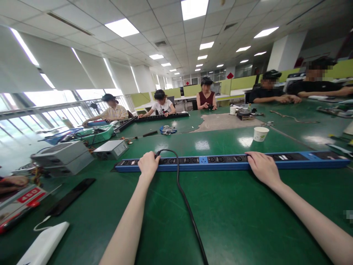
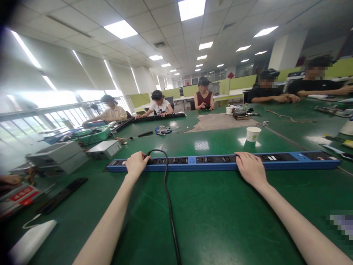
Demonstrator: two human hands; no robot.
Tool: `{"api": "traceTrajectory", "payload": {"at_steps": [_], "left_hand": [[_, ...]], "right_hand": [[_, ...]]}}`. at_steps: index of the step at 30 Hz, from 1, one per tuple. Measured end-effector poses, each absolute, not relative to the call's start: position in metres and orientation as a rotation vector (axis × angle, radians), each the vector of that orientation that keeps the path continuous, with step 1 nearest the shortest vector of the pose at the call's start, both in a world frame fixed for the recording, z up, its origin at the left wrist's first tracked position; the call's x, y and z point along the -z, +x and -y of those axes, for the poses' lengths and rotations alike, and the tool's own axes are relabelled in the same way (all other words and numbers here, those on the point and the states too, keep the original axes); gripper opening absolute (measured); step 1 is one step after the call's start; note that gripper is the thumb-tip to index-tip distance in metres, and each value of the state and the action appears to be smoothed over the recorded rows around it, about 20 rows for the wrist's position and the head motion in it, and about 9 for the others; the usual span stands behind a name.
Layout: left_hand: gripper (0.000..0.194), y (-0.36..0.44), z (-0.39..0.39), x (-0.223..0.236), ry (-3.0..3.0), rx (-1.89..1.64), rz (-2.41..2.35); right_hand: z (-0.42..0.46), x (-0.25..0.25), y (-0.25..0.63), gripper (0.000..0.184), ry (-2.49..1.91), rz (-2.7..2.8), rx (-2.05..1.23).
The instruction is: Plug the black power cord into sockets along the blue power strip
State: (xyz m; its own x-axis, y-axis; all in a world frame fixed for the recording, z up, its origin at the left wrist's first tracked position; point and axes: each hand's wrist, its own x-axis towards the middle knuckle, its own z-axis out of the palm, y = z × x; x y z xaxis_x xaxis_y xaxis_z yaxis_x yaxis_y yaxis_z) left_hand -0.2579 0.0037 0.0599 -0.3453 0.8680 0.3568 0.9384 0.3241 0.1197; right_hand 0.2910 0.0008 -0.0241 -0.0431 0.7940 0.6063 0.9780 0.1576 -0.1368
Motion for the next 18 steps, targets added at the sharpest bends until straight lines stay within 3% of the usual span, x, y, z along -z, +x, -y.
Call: {"api": "traceTrajectory", "payload": {"at_steps": [12, 18], "left_hand": [[0.030, -0.257, 0.004, -0.058, -1.667, 0.583, 2.303], [0.033, -0.245, 0.022, -0.107, -1.666, 0.824, 1.915]], "right_hand": [[-0.001, 0.026, 0.292, 0.051, -1.665, 1.889, 0.454], [-0.003, 0.028, 0.293, 0.052, -1.653, 1.896, 0.471]]}}
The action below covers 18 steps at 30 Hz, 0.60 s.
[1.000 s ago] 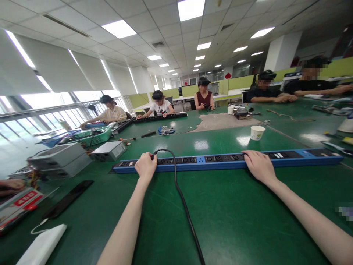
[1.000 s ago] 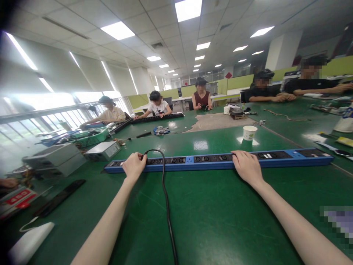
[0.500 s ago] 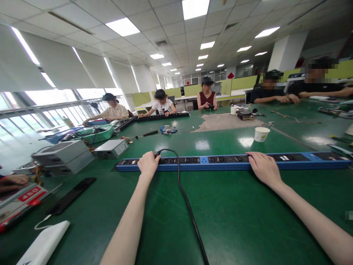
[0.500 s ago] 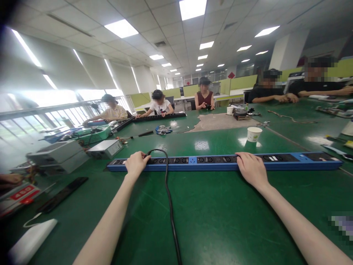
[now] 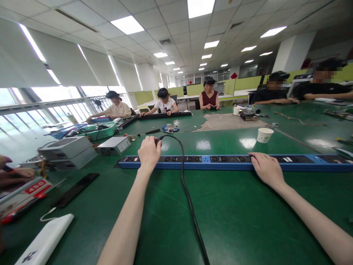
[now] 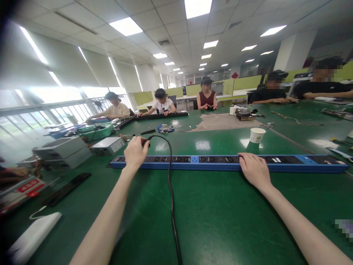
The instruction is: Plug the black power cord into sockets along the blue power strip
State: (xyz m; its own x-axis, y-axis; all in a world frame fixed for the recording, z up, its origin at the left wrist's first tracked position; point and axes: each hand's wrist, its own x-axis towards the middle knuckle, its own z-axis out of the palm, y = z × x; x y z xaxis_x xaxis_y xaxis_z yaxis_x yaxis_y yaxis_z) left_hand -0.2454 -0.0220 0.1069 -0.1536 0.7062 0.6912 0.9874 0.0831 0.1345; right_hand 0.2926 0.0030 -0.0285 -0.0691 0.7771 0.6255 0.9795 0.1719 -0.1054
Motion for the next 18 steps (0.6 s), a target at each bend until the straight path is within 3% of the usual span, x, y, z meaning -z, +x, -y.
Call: {"api": "traceTrajectory", "payload": {"at_steps": [4, 11, 18], "left_hand": [[0.032, -0.246, 0.031, -0.133, -1.976, 0.737, 1.769], [0.030, -0.233, 0.027, -0.119, -2.560, 0.416, 1.698], [0.038, -0.213, 0.030, -0.114, -2.410, 0.474, 1.702]], "right_hand": [[-0.003, 0.029, 0.293, 0.050, -1.646, 1.894, 0.478], [-0.002, 0.027, 0.293, 0.051, -1.661, 1.896, 0.458], [0.000, 0.023, 0.290, 0.053, -1.661, 1.892, 0.425]]}}
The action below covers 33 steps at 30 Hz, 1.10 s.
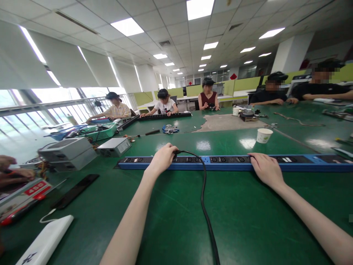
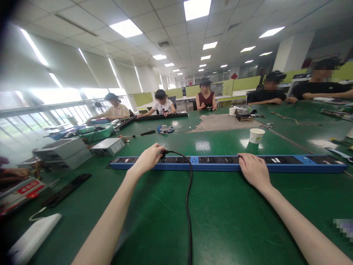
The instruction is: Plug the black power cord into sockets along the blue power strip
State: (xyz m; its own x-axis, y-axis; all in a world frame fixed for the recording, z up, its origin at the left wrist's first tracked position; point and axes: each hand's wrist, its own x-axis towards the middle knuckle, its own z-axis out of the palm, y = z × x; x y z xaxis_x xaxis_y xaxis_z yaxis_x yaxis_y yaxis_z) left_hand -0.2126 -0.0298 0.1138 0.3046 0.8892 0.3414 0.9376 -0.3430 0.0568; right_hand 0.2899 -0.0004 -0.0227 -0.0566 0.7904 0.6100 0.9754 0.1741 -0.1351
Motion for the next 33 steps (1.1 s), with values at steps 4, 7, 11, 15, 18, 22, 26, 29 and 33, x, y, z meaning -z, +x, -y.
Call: {"api": "traceTrajectory", "payload": {"at_steps": [4, 7, 11, 15, 18, 22, 26, 29, 33], "left_hand": [[0.041, -0.207, 0.028, -0.107, -2.381, 0.460, 1.808], [0.040, -0.203, 0.024, -0.101, -2.397, 0.498, 1.751], [0.032, -0.202, 0.020, -0.094, -2.457, 0.540, 1.688], [0.028, -0.203, 0.018, -0.089, -2.517, 0.592, 1.676], [0.028, -0.205, 0.018, -0.087, -2.532, 0.601, 1.662], [0.031, -0.209, 0.015, -0.086, -2.556, 0.607, 1.632], [0.033, -0.212, 0.015, -0.084, -2.562, 0.609, 1.616], [0.034, -0.213, 0.015, -0.082, -2.567, 0.615, 1.614], [0.033, -0.214, 0.016, -0.084, -2.569, 0.612, 1.591]], "right_hand": [[0.002, 0.021, 0.289, 0.054, -1.657, 1.889, 0.417], [0.002, 0.021, 0.289, 0.054, -1.662, 1.887, 0.412], [0.001, 0.023, 0.290, 0.053, -1.665, 1.888, 0.414], [0.001, 0.024, 0.290, 0.053, -1.664, 1.886, 0.427], [0.001, 0.024, 0.291, 0.053, -1.658, 1.886, 0.432], [0.002, 0.023, 0.291, 0.052, -1.661, 1.885, 0.436], [0.001, 0.023, 0.292, 0.051, -1.667, 1.886, 0.431], [0.001, 0.023, 0.292, 0.052, -1.669, 1.887, 0.431], [0.002, 0.021, 0.292, 0.052, -1.671, 1.891, 0.437]]}}
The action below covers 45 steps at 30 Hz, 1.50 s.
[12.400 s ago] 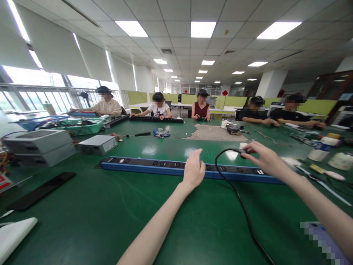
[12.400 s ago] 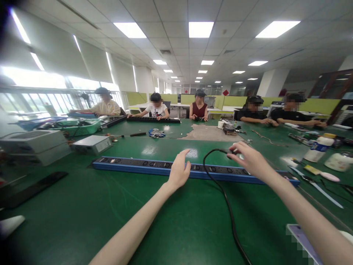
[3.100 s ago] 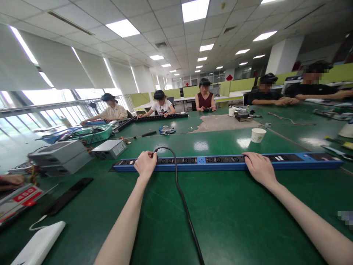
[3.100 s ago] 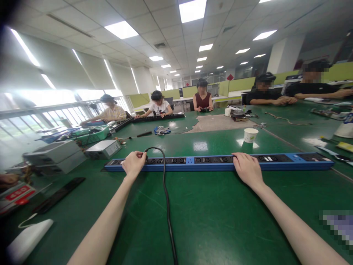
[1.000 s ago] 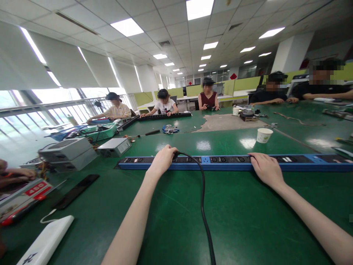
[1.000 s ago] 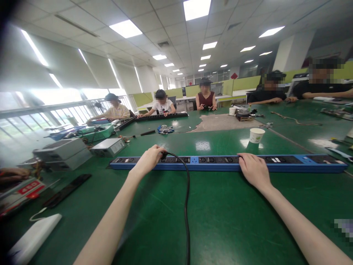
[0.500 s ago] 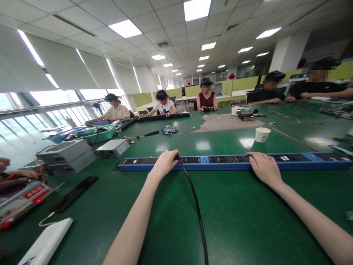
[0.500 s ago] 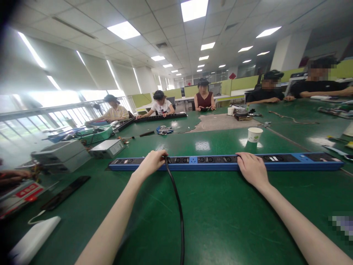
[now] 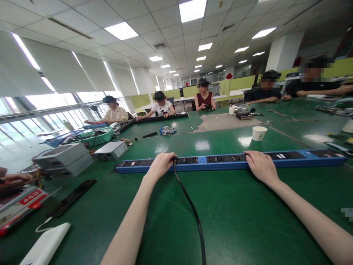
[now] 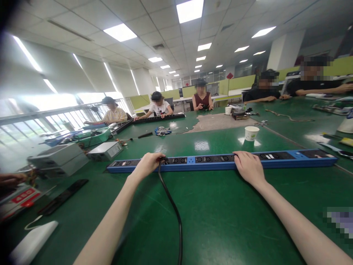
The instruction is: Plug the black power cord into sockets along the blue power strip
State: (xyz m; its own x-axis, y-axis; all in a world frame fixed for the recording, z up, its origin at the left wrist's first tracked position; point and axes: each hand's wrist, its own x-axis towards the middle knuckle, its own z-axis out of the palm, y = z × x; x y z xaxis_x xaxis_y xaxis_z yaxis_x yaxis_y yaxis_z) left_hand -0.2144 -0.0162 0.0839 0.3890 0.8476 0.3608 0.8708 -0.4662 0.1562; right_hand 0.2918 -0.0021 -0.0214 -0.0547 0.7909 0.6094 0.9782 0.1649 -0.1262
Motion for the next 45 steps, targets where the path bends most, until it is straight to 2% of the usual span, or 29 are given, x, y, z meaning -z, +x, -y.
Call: {"api": "traceTrajectory", "payload": {"at_steps": [10, 16, 23, 36, 41, 43, 45], "left_hand": [[0.027, -0.208, 0.019, -0.084, -2.592, 0.721, 1.560], [0.033, -0.204, 0.018, -0.070, -2.567, 0.650, 1.562], [0.051, -0.192, 0.032, -0.096, -2.653, 0.405, 1.637], [0.023, -0.160, 0.044, -0.096, -2.310, 0.321, 1.849], [0.032, -0.158, 0.033, -0.086, -2.040, 0.459, 2.130], [0.040, -0.162, 0.028, -0.082, -2.051, 0.414, 2.170], [0.040, -0.165, 0.023, -0.080, -2.165, 0.326, 2.134]], "right_hand": [[0.006, 0.019, 0.288, 0.049, -1.654, 1.874, 0.470], [0.006, 0.019, 0.288, 0.049, -1.655, 1.874, 0.470], [0.004, 0.020, 0.289, 0.051, -1.674, 1.874, 0.443], [0.003, 0.025, 0.292, 0.051, -1.673, 1.878, 0.468], [0.006, 0.022, 0.291, 0.048, -1.648, 1.878, 0.497], [0.007, 0.021, 0.290, 0.047, -1.647, 1.874, 0.498], [0.009, 0.020, 0.290, 0.047, -1.646, 1.870, 0.497]]}}
